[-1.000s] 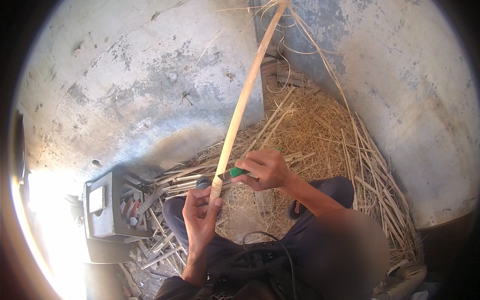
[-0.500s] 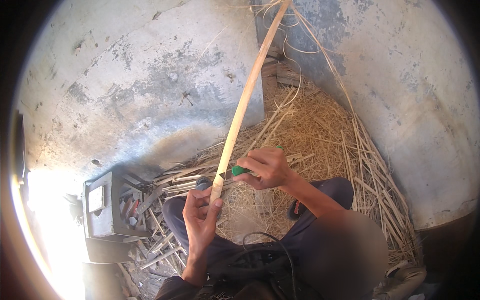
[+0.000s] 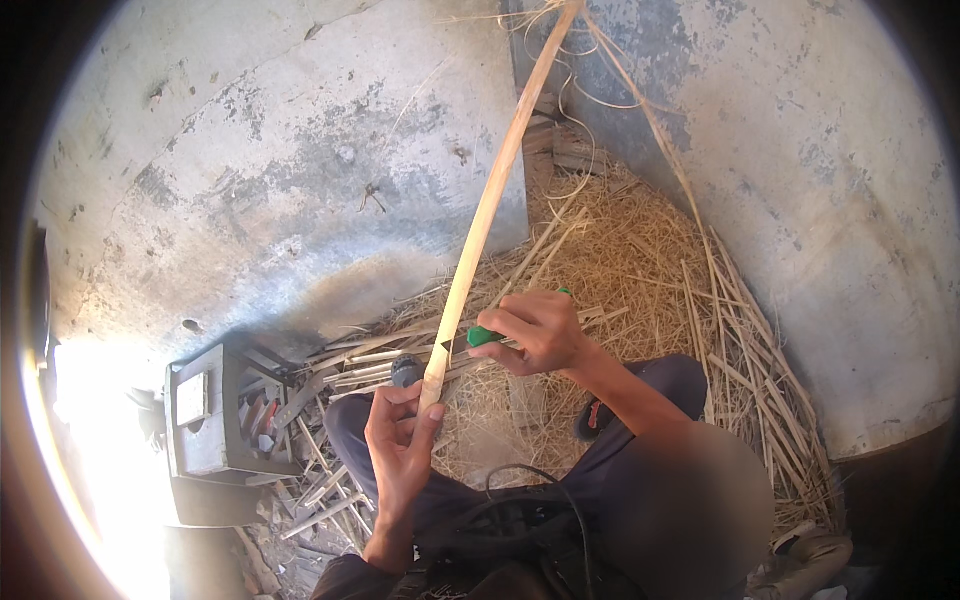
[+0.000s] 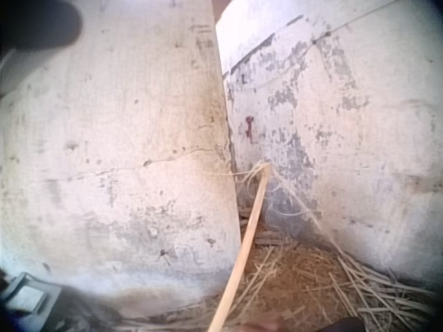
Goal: The person sits on the floor and uses a green utility knife to shave thin strips from a long bamboo pole. They hold the pole with one hand and draw the knife along its length to remove the outer layer, creating continuous curls of bamboo.
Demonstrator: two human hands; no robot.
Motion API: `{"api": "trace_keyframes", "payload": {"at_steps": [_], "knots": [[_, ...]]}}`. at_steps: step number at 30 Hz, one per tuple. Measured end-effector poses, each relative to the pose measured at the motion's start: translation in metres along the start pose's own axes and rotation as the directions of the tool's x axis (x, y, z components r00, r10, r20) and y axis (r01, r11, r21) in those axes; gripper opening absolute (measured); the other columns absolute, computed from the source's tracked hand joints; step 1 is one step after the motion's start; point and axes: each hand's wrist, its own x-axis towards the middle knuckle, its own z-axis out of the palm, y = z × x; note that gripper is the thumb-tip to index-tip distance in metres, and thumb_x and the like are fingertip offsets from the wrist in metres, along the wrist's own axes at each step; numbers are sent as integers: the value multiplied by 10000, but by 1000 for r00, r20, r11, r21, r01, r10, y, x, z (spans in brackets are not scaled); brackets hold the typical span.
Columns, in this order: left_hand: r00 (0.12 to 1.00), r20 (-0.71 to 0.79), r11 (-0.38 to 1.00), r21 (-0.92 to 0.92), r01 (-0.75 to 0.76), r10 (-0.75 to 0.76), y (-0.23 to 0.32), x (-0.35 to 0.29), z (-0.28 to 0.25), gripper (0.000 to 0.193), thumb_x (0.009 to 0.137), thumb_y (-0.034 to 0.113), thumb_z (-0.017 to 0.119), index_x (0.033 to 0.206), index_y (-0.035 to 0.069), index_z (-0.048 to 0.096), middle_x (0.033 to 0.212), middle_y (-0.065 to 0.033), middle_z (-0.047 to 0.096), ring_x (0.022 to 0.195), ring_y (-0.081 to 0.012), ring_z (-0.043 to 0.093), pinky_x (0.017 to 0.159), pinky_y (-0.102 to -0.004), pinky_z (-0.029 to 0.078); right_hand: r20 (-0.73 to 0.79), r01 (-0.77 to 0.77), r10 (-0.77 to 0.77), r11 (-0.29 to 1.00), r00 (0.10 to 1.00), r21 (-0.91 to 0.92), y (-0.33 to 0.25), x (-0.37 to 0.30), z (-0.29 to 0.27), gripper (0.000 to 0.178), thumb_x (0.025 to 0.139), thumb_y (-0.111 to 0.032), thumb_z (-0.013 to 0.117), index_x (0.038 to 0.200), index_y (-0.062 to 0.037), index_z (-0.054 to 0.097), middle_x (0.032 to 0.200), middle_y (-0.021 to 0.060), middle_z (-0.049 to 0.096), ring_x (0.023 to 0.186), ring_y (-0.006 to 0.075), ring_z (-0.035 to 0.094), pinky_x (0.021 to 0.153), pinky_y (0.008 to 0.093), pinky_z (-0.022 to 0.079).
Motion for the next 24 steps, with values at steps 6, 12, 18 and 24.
{"api": "trace_keyframes", "payload": {"at_steps": [6,12,18,24], "knots": [[998,44,999,-18,48,-47,-16,-15,-6,250,985,-27,727,1194,-58,594,1011,-79,678,853,-51,625,664,-185,516,-129,-191,196,980,972,55,28,0,-13,356,979,-374,771,916,-25,741,713,69,704,569,156,680,492,309,523],[988,70,988,-57,142,-138,-14,-24,-10,236,980,-43,719,1174,-57,584,1024,-72,687,909,-59,640,716,-189,538,-152,-242,236,970,960,-21,41,-1,-26,428,1019,-413,723,942,8,737,735,95,712,612,182,711,513,300,536],[975,99,977,-64,205,-198,-17,-37,-19,230,985,-50,708,1183,-56,591,1050,-87,707,969,-80,651,762,-211,563,-202,-311,305,950,931,2,63,-3,-34,405,1032,-408,705,941,-14,723,718,55,671,558,138,619,480,271,448],[968,101,972,-26,234,-230,-20,-44,-23,260,991,7,730,1200,-29,579,1020,-91,686,763,-34,625,604,-164,467,-207,-350,331,935,921,-62,76,-6,-36,446,1053,-459,657,935,-36,733,676,31,636,533,119,572,458,285,399]]}}
